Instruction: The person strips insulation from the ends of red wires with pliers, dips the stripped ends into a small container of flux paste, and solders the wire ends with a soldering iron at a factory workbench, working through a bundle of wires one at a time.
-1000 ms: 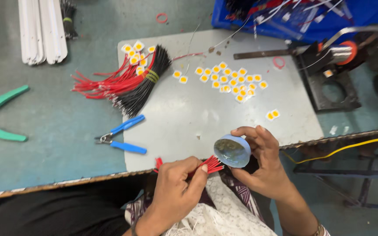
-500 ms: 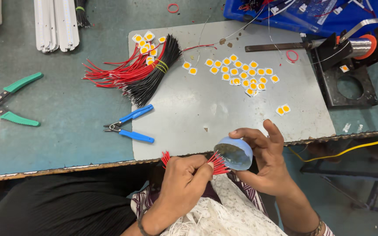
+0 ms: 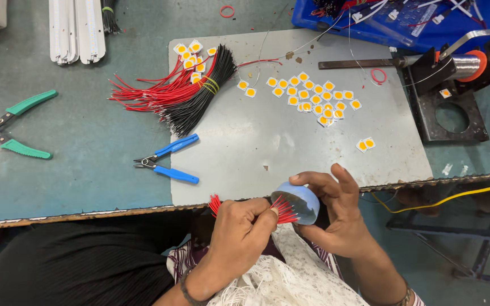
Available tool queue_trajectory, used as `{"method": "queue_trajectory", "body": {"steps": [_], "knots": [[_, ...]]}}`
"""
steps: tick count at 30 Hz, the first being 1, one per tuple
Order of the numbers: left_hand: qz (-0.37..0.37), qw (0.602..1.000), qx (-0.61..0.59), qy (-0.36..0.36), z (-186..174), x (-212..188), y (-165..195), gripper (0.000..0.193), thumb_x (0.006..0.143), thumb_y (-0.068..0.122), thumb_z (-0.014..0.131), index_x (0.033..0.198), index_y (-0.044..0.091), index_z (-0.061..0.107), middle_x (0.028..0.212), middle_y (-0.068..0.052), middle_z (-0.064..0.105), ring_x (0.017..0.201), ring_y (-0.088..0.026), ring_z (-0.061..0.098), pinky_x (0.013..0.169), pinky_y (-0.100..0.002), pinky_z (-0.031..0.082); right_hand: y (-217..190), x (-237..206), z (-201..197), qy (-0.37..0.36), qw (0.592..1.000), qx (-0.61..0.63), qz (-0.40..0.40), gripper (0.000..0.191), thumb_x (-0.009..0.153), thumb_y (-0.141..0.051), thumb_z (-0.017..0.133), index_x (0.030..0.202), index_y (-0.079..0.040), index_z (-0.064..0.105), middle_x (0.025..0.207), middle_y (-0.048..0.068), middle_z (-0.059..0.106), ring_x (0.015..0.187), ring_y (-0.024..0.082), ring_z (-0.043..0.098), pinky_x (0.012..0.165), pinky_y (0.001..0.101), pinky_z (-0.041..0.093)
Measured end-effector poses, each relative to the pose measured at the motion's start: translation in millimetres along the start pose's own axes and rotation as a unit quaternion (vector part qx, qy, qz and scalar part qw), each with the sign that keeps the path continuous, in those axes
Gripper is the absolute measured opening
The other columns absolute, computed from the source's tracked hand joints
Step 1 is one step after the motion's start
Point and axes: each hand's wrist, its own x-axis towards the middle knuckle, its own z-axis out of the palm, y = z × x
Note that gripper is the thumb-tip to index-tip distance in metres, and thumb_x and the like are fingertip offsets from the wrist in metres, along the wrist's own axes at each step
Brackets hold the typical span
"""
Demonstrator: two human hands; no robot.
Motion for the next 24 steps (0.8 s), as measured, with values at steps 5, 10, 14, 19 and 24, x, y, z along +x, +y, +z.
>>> {"method": "queue_trajectory", "body": {"steps": [5, 10, 14, 19, 24], "knots": [[-0.014, 1.000, 0.001, -0.006, 3.0, 2.0, 1.1, 0.034, 0.089, 0.014, 0.060, 0.060, -0.004, 0.054, 0.046, -0.009, 0.046, 0.043, -0.010, 0.039, 0.042, -0.034, 0.034, 2.9, 0.5, -2.0, -0.003, 0.999, -0.033, -0.016, 0.119, 0.075, 0.016, 0.070, 0.165, -0.029, 0.006, 0.146, 0.021, 0.052, 0.124, 0.028, 0.063, 0.103, 0.0406, 0.054], [-0.008, 1.000, -0.002, -0.005, 3.8, 2.1, 2.7, 0.031, 0.089, 0.013, 0.062, 0.062, -0.003, 0.059, 0.046, -0.007, 0.048, 0.043, -0.008, 0.040, 0.042, -0.033, 0.033, 4.1, 0.9, -6.7, 0.019, 0.999, -0.029, 0.005, 0.120, 0.074, 0.015, 0.074, 0.164, -0.027, 0.006, 0.145, 0.022, 0.052, 0.122, 0.027, 0.064, 0.102, 0.0399, 0.054], [-0.029, 1.000, -0.008, 0.003, 6.5, 1.8, 2.6, 0.032, 0.090, 0.011, 0.063, 0.062, -0.004, 0.058, 0.045, -0.005, 0.044, 0.045, -0.007, 0.036, 0.042, -0.033, 0.029, 4.8, -0.3, -8.2, 0.035, 0.999, -0.016, 0.011, 0.118, 0.075, 0.017, 0.072, 0.164, -0.027, 0.007, 0.146, 0.022, 0.052, 0.123, 0.027, 0.064, 0.102, 0.0392, 0.054], [-0.029, 1.000, 0.006, 0.010, 7.7, 0.4, -3.1, 0.032, 0.089, 0.012, 0.064, 0.062, -0.004, 0.057, 0.045, -0.004, 0.042, 0.046, -0.005, 0.035, 0.042, -0.032, 0.027, 5.6, -3.6, -8.2, 0.048, 0.999, -0.008, 0.010, 0.119, 0.075, 0.018, 0.072, 0.164, -0.028, 0.007, 0.146, 0.022, 0.051, 0.124, 0.028, 0.063, 0.102, 0.0396, 0.054], [-0.044, 0.994, -0.076, -0.063, 0.4, 0.5, -16.6, 0.031, 0.090, 0.016, 0.061, 0.065, -0.001, 0.068, 0.052, -0.002, 0.057, 0.049, -0.003, 0.043, 0.045, -0.027, 0.031, 6.6, -6.9, -10.0, 0.053, 0.998, 0.016, -0.012, 0.118, 0.076, 0.020, 0.071, 0.164, -0.029, 0.010, 0.146, 0.022, 0.051, 0.127, 0.029, 0.062, 0.102, 0.0404, 0.057]]}}
